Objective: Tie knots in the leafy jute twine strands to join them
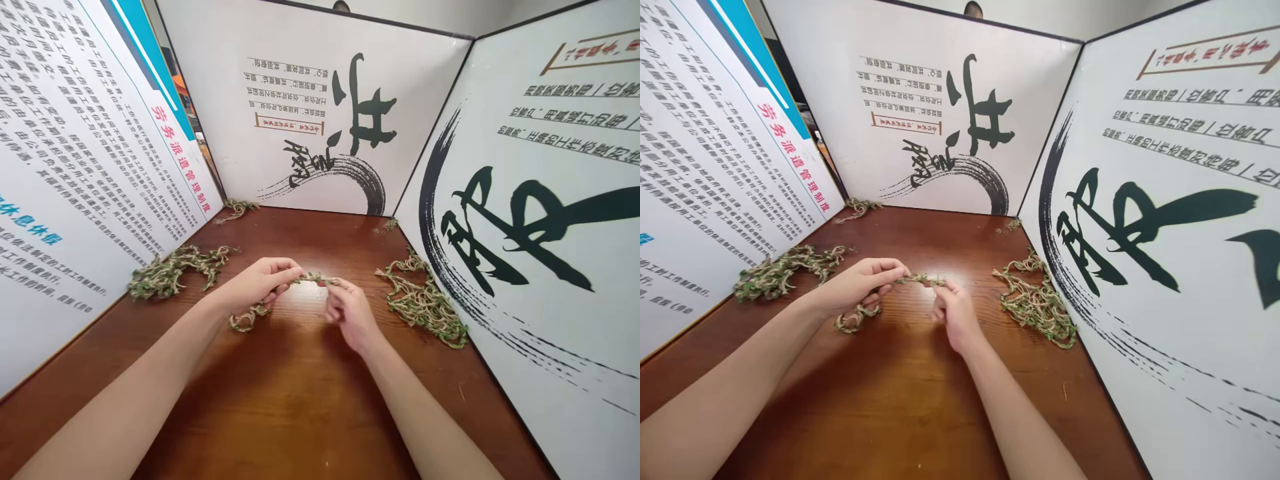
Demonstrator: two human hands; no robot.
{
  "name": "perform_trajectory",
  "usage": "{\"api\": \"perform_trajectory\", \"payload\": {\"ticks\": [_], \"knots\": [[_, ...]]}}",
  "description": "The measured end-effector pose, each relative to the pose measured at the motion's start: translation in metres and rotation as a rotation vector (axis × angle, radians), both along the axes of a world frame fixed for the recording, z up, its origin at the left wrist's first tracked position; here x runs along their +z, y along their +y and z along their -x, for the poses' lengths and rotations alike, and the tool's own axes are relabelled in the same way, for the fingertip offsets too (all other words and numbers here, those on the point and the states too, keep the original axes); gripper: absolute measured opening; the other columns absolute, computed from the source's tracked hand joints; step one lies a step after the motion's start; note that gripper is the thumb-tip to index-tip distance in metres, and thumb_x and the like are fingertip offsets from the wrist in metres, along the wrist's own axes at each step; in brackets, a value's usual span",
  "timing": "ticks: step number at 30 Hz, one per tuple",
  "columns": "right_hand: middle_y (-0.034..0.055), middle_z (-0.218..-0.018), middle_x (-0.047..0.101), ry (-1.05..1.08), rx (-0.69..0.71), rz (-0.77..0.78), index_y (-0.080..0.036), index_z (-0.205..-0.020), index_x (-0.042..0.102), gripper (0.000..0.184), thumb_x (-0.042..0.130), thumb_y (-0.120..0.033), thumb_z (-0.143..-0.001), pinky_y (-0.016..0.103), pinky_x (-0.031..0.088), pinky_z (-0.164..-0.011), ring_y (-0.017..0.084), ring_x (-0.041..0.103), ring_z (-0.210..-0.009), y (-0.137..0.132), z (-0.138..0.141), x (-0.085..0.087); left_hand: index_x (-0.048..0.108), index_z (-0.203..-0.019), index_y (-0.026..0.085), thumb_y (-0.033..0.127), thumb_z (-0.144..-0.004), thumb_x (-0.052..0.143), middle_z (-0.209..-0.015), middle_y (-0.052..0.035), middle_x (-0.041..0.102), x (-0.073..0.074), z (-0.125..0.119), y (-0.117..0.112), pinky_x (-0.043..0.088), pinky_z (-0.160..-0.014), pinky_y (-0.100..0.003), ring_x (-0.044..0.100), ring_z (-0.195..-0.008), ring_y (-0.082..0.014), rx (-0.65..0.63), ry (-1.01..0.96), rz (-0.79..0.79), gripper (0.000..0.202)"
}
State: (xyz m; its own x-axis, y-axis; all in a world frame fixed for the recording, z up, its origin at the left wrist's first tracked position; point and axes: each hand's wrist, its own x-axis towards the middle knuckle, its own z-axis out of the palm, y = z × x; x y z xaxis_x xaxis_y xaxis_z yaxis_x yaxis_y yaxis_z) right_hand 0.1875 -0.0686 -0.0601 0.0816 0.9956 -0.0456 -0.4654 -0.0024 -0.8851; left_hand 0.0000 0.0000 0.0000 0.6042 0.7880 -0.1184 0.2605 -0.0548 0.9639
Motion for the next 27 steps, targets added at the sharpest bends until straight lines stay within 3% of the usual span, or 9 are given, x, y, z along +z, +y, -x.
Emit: {"api": "perform_trajectory", "payload": {"ticks": [2,5,8,10,13,15,19,22,27], "knots": [[-0.0141,-0.046,0.024,0.012,-0.073,0.081,-0.016,-0.081,0.066,0.017,0.066,-0.031,-0.071,0.020,0.020,-0.037,0.006,0.019,-0.039,0.002,-0.019,0.000,0.068,-0.101,0.018,0.062,-0.085,0.067,-0.067,0.0028,0.057,-0.005,0.005,0.006,0.038,-0.040,-0.021,0.040,-0.040,-0.0058,-0.070,0.079,0.022,0.047],[-0.0143,-0.046,0.018,-0.011,-0.212,0.142,-0.018,-0.076,0.062,0.012,0.056,-0.028,-0.074,0.021,0.018,-0.037,0.007,0.015,-0.039,0.013,-0.048,0.002,0.069,-0.104,0.017,0.065,-0.085,0.065,-0.072,-0.0016,0.065,-0.013,0.011,0.010,0.037,-0.043,-0.021,0.046,-0.043,-0.0078,-0.130,0.189,0.039,0.052],[-0.0134,-0.049,0.018,-0.070,-0.337,0.153,-0.020,-0.077,0.060,0.010,0.053,-0.027,-0.076,0.022,0.022,-0.039,0.009,0.018,-0.041,0.028,-0.068,0.003,0.071,-0.099,0.015,0.065,-0.083,0.067,-0.065,-0.0011,0.062,-0.017,0.011,0.008,0.033,-0.044,-0.021,0.045,-0.044,-0.0083,-0.148,0.215,0.057,0.052],[-0.0088,-0.055,0.034,-0.136,-0.428,0.146,-0.020,-0.080,0.061,0.009,0.054,-0.024,-0.075,0.024,0.035,-0.046,0.011,0.034,-0.048,0.032,-0.073,0.002,0.071,-0.097,0.015,0.065,-0.082,0.068,-0.060,0.0011,0.055,-0.017,0.009,0.004,0.030,-0.044,-0.021,0.040,-0.045,-0.0082,-0.137,0.221,0.039,0.052],[0.0054,-0.103,0.063,-0.477,-0.710,0.025,-0.020,-0.108,0.067,0.043,0.060,-0.011,-0.067,0.035,0.053,-0.090,0.020,0.060,-0.097,0.023,-0.064,-0.005,0.074,-0.107,0.016,0.062,-0.084,0.066,-0.060,0.0022,0.051,-0.016,0.005,-0.006,0.025,-0.043,-0.021,0.037,-0.049,-0.0089,-0.122,0.264,-0.033,0.052],[0.0147,-0.134,0.057,-0.810,-0.830,-0.166,-0.018,-0.127,0.062,0.057,0.057,-0.009,-0.070,0.050,0.039,-0.116,0.028,0.052,-0.129,0.008,-0.049,-0.014,0.074,-0.117,0.018,0.058,-0.086,0.065,-0.066,0.0001,0.058,-0.018,0.002,-0.012,0.028,-0.045,-0.021,0.042,-0.053,-0.0100,-0.121,0.276,-0.084,0.052],[0.0133,-0.148,0.055,-1.025,-0.442,-0.530,-0.022,-0.143,0.054,0.060,0.049,-0.008,-0.085,0.049,0.035,-0.123,0.025,0.048,-0.143,-0.020,-0.015,-0.032,0.071,-0.126,0.019,0.046,-0.090,0.059,-0.086,-0.0042,0.071,-0.031,-0.005,-0.023,0.042,-0.056,-0.022,0.051,-0.063,-0.0121,-0.148,0.218,-0.140,0.047],[0.0101,-0.145,0.061,-1.086,-0.106,-0.652,-0.026,-0.150,0.048,0.064,0.051,-0.008,-0.089,0.054,0.032,-0.124,0.025,0.055,-0.138,-0.026,-0.003,-0.040,0.071,-0.124,0.018,0.039,-0.092,0.055,-0.085,-0.0032,0.070,-0.043,-0.011,-0.032,0.047,-0.060,-0.024,0.053,-0.064,-0.0121,-0.191,0.168,-0.188,0.041],[0.0095,-0.114,0.073,-1.001,-0.124,-0.595,-0.025,-0.138,0.061,0.042,0.045,-0.016,-0.100,0.038,0.056,-0.092,0.022,0.069,-0.103,-0.023,-0.017,-0.045,0.065,-0.124,0.020,0.039,-0.093,0.057,-0.093,-0.0052,0.075,-0.060,-0.014,-0.044,0.053,-0.065,-0.028,0.064,-0.067,-0.0156,-0.074,0.142,-0.270,0.037]]}}
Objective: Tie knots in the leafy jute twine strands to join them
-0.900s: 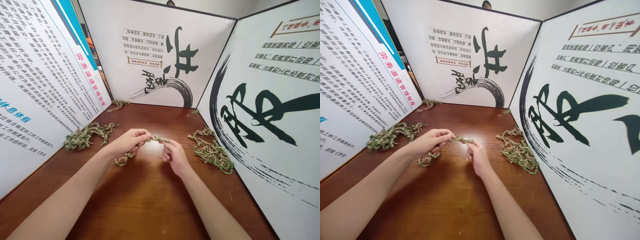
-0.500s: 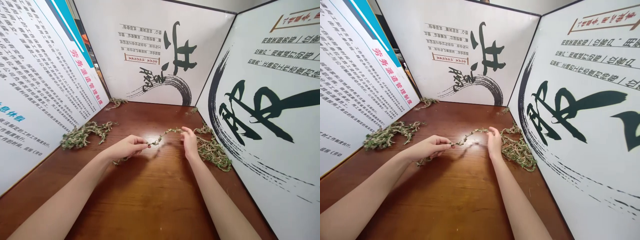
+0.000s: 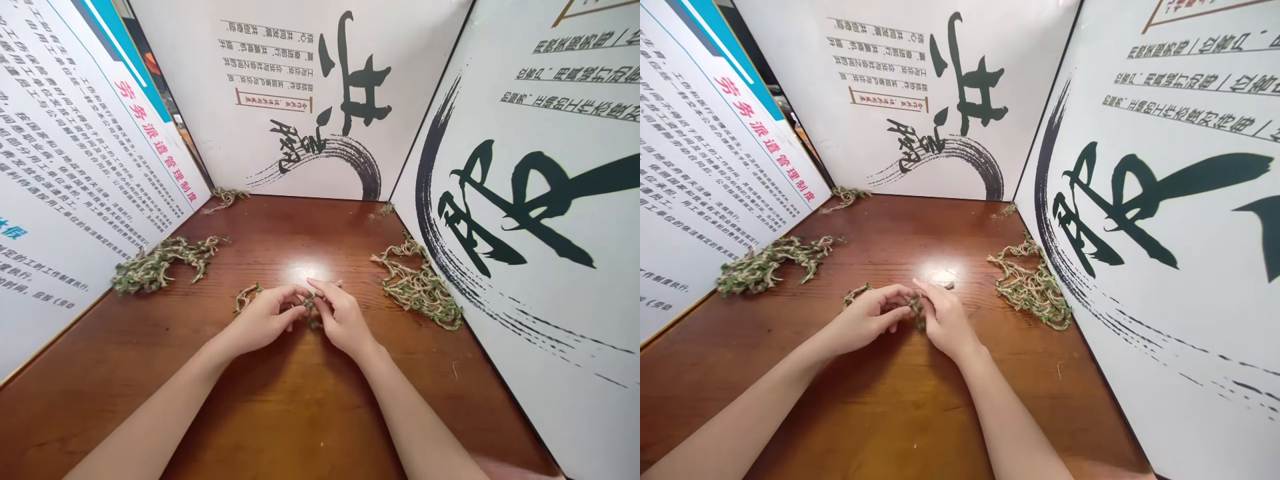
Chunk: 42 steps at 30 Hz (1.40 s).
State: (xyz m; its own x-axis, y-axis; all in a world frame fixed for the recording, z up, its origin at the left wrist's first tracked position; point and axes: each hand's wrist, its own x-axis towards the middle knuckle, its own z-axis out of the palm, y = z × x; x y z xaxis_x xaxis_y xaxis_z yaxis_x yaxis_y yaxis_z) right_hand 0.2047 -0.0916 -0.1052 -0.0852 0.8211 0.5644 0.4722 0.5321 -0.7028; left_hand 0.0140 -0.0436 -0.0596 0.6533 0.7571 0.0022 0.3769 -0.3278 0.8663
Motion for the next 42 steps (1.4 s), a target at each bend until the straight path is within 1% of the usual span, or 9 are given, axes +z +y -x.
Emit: {"api": "perform_trajectory", "payload": {"ticks": [7,13,18,22,27,31,35,39,42], "knots": [[0.0107,-0.102,0.069,-0.002,-0.321,-0.078,-0.019,-0.117,0.069,0.031,0.043,-0.016,-0.101,0.035,0.053,-0.086,0.022,0.066,-0.093,0.004,-0.015,-0.001,0.074,-0.108,0.023,0.043,-0.098,0.051,-0.090,-0.0047,0.079,-0.012,0.014,0.009,0.049,-0.074,-0.029,0.070,-0.076,-0.0194,0.154,0.173,-0.468,0.031],[0.0103,-0.097,0.067,0.046,-0.276,-0.061,-0.016,-0.116,0.068,0.032,0.041,-0.014,-0.101,0.034,0.052,-0.083,0.021,0.064,-0.088,0.006,-0.012,-0.003,0.074,-0.101,0.023,0.042,-0.102,0.045,-0.094,-0.0071,0.076,-0.016,0.014,0.016,0.048,-0.077,-0.032,0.069,-0.087,-0.0232,0.134,0.343,-0.618,0.035],[0.0094,-0.098,0.065,0.064,-0.192,-0.051,-0.018,-0.118,0.068,0.034,0.040,-0.013,-0.099,0.033,0.053,-0.081,0.021,0.064,-0.088,0.001,-0.002,0.001,0.065,-0.131,0.021,0.036,-0.095,0.057,-0.142,-0.0182,0.059,-0.023,0.010,0.009,0.046,-0.104,-0.055,0.055,-0.129,-0.0380,0.209,0.334,-0.877,0.040],[0.0075,-0.099,0.066,0.078,-0.117,-0.016,-0.021,-0.118,0.067,0.030,0.047,-0.015,-0.098,0.033,0.053,-0.081,0.020,0.064,-0.087,-0.005,0.007,0.005,0.051,-0.146,0.021,0.033,-0.095,0.059,-0.151,-0.0171,0.053,-0.029,0.003,0.001,0.030,-0.121,-0.062,0.049,-0.140,-0.0336,0.117,0.244,-0.859,0.053],[0.0065,-0.095,0.065,0.080,-0.079,0.002,-0.021,-0.118,0.068,0.029,0.046,-0.017,-0.099,0.031,0.051,-0.074,0.019,0.062,-0.081,-0.006,0.008,0.005,0.066,-0.105,0.021,0.027,-0.103,0.044,-0.116,-0.0070,0.073,-0.036,-0.002,0.005,0.026,-0.125,-0.058,0.066,-0.114,-0.0211,0.019,0.109,-0.678,0.023],[0.0053,-0.090,0.064,0.112,-0.157,-0.001,-0.021,-0.112,0.069,0.026,0.047,-0.018,-0.098,0.031,0.050,-0.071,0.018,0.060,-0.076,-0.003,0.005,0.005,0.063,-0.089,0.019,0.036,-0.103,0.045,-0.084,-0.0029,0.070,-0.031,-0.004,0.006,0.051,-0.094,-0.039,0.063,-0.076,-0.0166,0.068,0.092,-0.549,0.029],[0.0058,-0.089,0.065,0.107,-0.200,0.026,-0.019,-0.109,0.070,0.026,0.046,-0.018,-0.098,0.032,0.052,-0.071,0.018,0.061,-0.076,-0.001,0.001,0.004,0.064,-0.086,0.019,0.038,-0.103,0.047,-0.079,-0.0032,0.069,-0.028,-0.004,0.003,0.045,-0.069,-0.029,0.060,-0.072,-0.0169,0.124,0.102,-0.503,0.030],[0.0135,-0.117,0.068,-0.072,-0.222,-0.027,-0.019,-0.122,0.066,0.032,0.051,-0.017,-0.095,0.044,0.052,-0.095,0.026,0.065,-0.107,-0.004,0.002,0.004,0.067,-0.091,0.019,0.035,-0.103,0.047,-0.082,-0.0033,0.071,-0.032,-0.003,0.004,0.045,-0.071,-0.028,0.062,-0.073,-0.0166,0.098,0.096,-0.501,0.028],[0.0130,-0.137,0.064,-0.234,-0.139,-0.090,-0.022,-0.137,0.058,0.048,0.054,-0.011,-0.090,0.058,0.035,-0.118,0.030,0.057,-0.131,-0.008,0.005,0.003,0.069,-0.098,0.020,0.032,-0.103,0.047,-0.091,-0.0042,0.074,-0.035,-0.003,0.005,0.048,-0.076,-0.027,0.066,-0.080,-0.0166,0.046,0.056,-0.503,0.025]]}}
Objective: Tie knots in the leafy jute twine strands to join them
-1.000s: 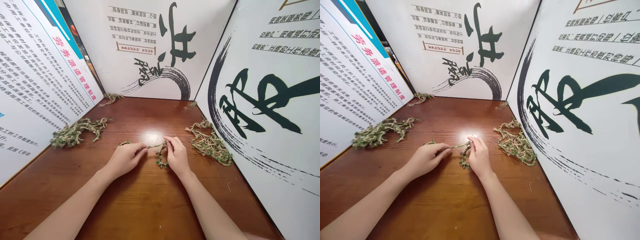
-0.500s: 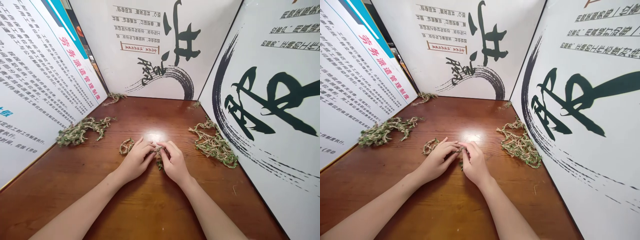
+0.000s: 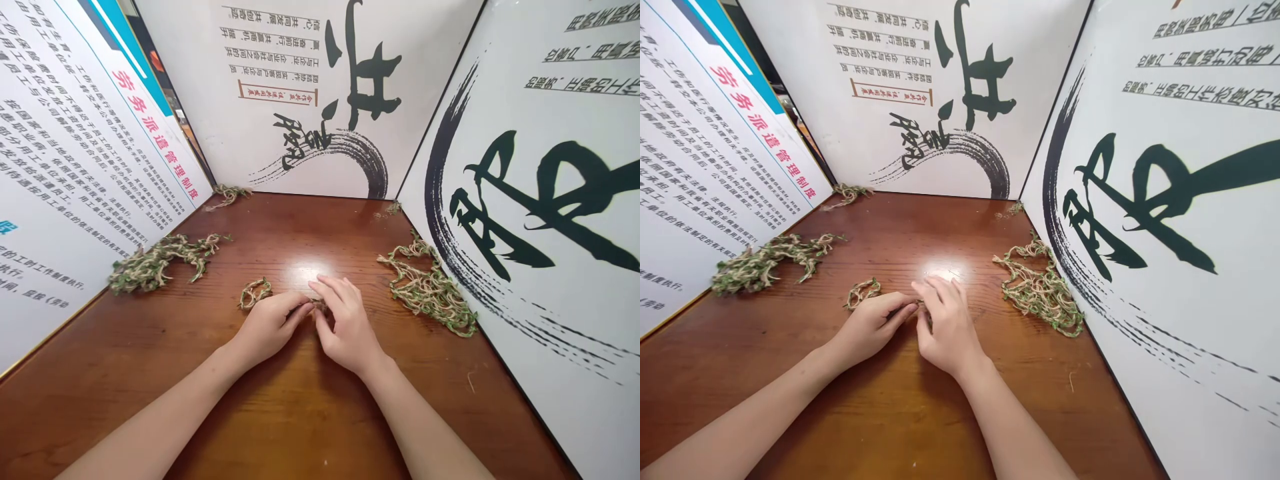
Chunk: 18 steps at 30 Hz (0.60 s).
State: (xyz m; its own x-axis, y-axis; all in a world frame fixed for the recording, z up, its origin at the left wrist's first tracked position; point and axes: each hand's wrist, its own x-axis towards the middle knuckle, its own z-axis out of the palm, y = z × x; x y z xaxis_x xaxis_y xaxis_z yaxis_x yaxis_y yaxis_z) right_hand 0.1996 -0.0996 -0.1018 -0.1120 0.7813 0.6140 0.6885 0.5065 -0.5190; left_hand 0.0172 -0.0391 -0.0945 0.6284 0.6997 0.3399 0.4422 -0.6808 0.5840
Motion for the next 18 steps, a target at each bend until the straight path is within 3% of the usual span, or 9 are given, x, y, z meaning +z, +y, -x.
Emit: {"api": "perform_trajectory", "payload": {"ticks": [2,5,9,12,15,18], "knots": [[0.0103,-0.134,0.067,-0.015,0.110,0.027,-0.025,-0.142,0.055,0.054,0.048,-0.007,-0.091,0.057,0.035,-0.120,0.026,0.060,-0.128,0.000,0.001,-0.002,0.069,-0.100,0.021,0.030,-0.103,0.047,-0.093,-0.0047,0.075,-0.001,-0.001,0.000,0.049,-0.077,-0.027,0.067,-0.081,-0.0167,-0.028,-0.016,0.001,0.025],[0.0106,-0.126,0.070,0.089,0.182,0.066,-0.025,-0.140,0.056,0.053,0.041,-0.005,-0.094,0.044,0.053,-0.103,0.023,0.066,-0.115,0.003,0.001,-0.005,0.071,-0.098,0.021,0.032,-0.102,0.048,-0.092,-0.0056,0.075,0.001,-0.002,-0.002,0.049,-0.077,-0.029,0.067,-0.081,-0.0179,-0.033,-0.004,-0.004,0.026],[0.0109,-0.114,0.071,0.173,0.105,0.073,-0.022,-0.131,0.059,0.045,0.041,-0.007,-0.094,0.039,0.056,-0.092,0.023,0.068,-0.105,0.005,-0.002,-0.006,0.072,-0.099,0.021,0.037,-0.101,0.049,-0.091,-0.0054,0.076,0.005,-0.002,-0.004,0.047,-0.076,-0.030,0.067,-0.080,-0.0187,0.023,0.031,0.020,0.029],[0.0091,-0.105,0.070,0.242,0.017,0.107,-0.021,-0.120,0.058,0.031,0.046,-0.012,-0.093,0.035,0.056,-0.085,0.022,0.069,-0.095,0.005,-0.003,-0.004,0.069,-0.084,0.019,0.040,-0.100,0.048,-0.074,-0.0025,0.069,0.011,-0.001,-0.005,0.041,-0.068,-0.028,0.058,-0.067,-0.0154,0.052,0.040,0.083,0.035],[0.0037,-0.088,0.068,0.317,-0.052,0.157,-0.022,-0.107,0.056,0.017,0.052,-0.018,-0.091,0.030,0.053,-0.072,0.019,0.066,-0.076,0.004,-0.001,-0.001,0.059,-0.066,0.017,0.043,-0.096,0.050,-0.060,0.0005,0.056,0.016,-0.002,-0.005,0.036,-0.061,-0.027,0.048,-0.059,-0.0128,0.074,-0.033,0.228,0.040],[0.0006,-0.078,0.066,0.370,-0.089,0.192,-0.023,-0.094,0.054,0.003,0.057,-0.023,-0.092,0.027,0.048,-0.065,0.016,0.062,-0.066,0.005,0.002,0.000,0.059,-0.066,0.017,0.044,-0.092,0.054,-0.056,0.0021,0.052,0.019,-0.003,-0.006,0.034,-0.057,-0.025,0.044,-0.055,-0.0111,0.085,-0.196,0.447,0.038]]}}
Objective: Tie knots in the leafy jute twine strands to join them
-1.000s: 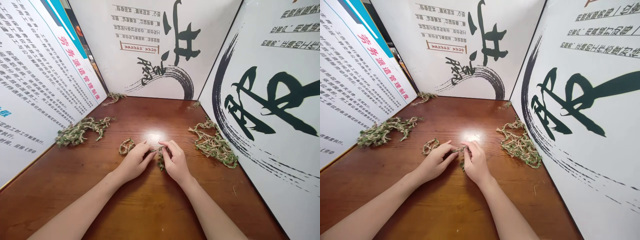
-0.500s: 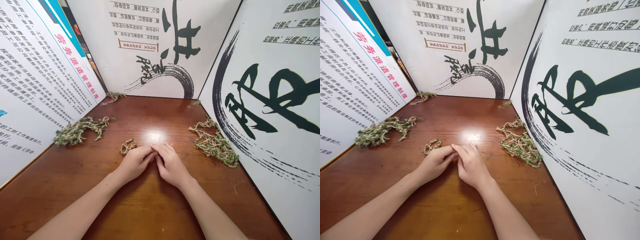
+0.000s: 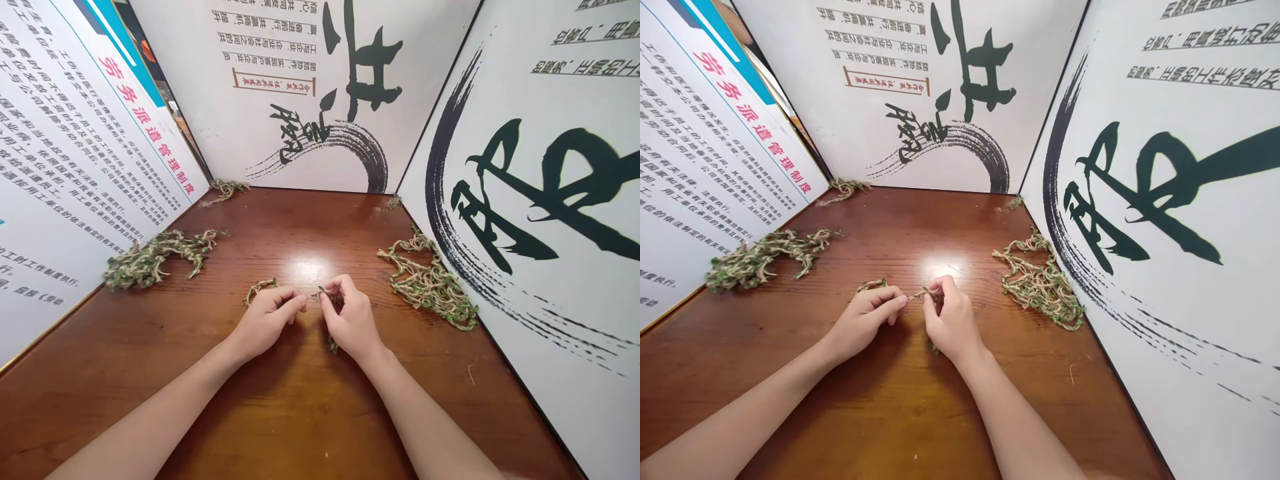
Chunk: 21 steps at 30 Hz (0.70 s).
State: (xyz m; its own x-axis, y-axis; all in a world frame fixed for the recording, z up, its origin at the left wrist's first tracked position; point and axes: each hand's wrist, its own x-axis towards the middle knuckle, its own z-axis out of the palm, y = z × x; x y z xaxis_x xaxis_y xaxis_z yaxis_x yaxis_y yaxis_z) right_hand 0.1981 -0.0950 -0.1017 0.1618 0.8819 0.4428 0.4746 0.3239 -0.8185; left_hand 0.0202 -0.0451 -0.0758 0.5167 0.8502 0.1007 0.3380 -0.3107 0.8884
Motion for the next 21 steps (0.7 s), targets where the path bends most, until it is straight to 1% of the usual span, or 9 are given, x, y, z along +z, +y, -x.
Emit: {"api": "perform_trajectory", "payload": {"ticks": [3,5,8,11,13,15,18,21], "knots": [[0.0006,-0.073,0.065,0.002,-0.001,0.016,-0.023,-0.083,0.056,0.010,0.058,-0.025,-0.093,0.027,0.046,-0.064,0.016,0.060,-0.063,0.000,0.001,0.000,0.066,-0.075,0.017,0.045,-0.090,0.055,-0.058,0.0023,0.055,0.001,-0.001,-0.001,0.031,-0.049,-0.024,0.040,-0.049,-0.0089,0.008,-0.142,0.181,0.034],[0.0015,-0.074,0.068,-0.007,0.013,0.020,-0.022,-0.083,0.060,0.012,0.058,-0.026,-0.094,0.027,0.046,-0.065,0.016,0.061,-0.064,0.000,0.002,-0.001,0.067,-0.076,0.016,0.046,-0.089,0.056,-0.062,0.0014,0.058,0.002,-0.002,-0.002,0.031,-0.047,-0.023,0.042,-0.048,-0.0085,0.007,-0.183,0.220,0.034],[0.0029,-0.079,0.072,-0.028,0.036,0.003,-0.022,-0.085,0.065,0.012,0.059,-0.026,-0.095,0.028,0.046,-0.067,0.017,0.064,-0.069,-0.002,0.003,-0.003,0.069,-0.076,0.017,0.045,-0.088,0.062,-0.066,0.0004,0.060,0.002,-0.004,-0.005,0.037,-0.047,-0.022,0.048,-0.052,-0.0092,-0.006,-0.175,0.167,0.032],[0.0031,-0.081,0.073,-0.068,0.049,-0.035,-0.021,-0.086,0.067,0.011,0.058,-0.020,-0.092,0.028,0.046,-0.070,0.018,0.065,-0.073,-0.002,0.004,-0.005,0.075,-0.084,0.018,0.041,-0.086,0.067,-0.073,-0.0011,0.068,0.000,-0.006,-0.008,0.044,-0.053,-0.023,0.053,-0.057,-0.0102,-0.024,-0.152,0.061,0.025],[0.0027,-0.079,0.072,-0.095,0.054,-0.046,-0.021,-0.085,0.068,0.013,0.057,-0.016,-0.089,0.027,0.045,-0.069,0.018,0.064,-0.073,-0.002,0.004,-0.006,0.077,-0.087,0.019,0.038,-0.085,0.069,-0.077,-0.0022,0.073,-0.004,-0.007,-0.009,0.049,-0.060,-0.024,0.060,-0.063,-0.0120,0.004,-0.148,0.011,0.021],[0.0020,-0.075,0.070,-0.104,0.058,-0.044,-0.020,-0.083,0.068,0.013,0.057,-0.014,-0.086,0.027,0.044,-0.067,0.017,0.062,-0.070,-0.001,0.005,-0.006,0.078,-0.087,0.020,0.038,-0.084,0.071,-0.079,-0.0026,0.075,-0.008,-0.007,-0.009,0.051,-0.065,-0.025,0.064,-0.069,-0.0141,0.053,-0.126,-0.022,0.020],[0.0018,-0.075,0.069,-0.079,0.078,-0.046,-0.020,-0.083,0.069,0.014,0.056,-0.013,-0.085,0.027,0.044,-0.066,0.016,0.060,-0.068,-0.002,0.006,-0.005,0.075,-0.084,0.020,0.039,-0.083,0.073,-0.079,-0.0016,0.075,-0.011,-0.008,-0.009,0.051,-0.065,-0.025,0.066,-0.071,-0.0149,0.112,-0.100,-0.061,0.019],[0.0024,-0.079,0.072,-0.039,0.124,-0.043,-0.020,-0.086,0.070,0.018,0.055,-0.011,-0.084,0.027,0.046,-0.069,0.017,0.062,-0.072,-0.003,0.006,-0.003,0.069,-0.083,0.020,0.038,-0.082,0.075,-0.079,0.0004,0.074,-0.012,-0.010,-0.009,0.052,-0.065,-0.024,0.067,-0.070,-0.0140,0.148,-0.138,-0.070,0.020]]}}
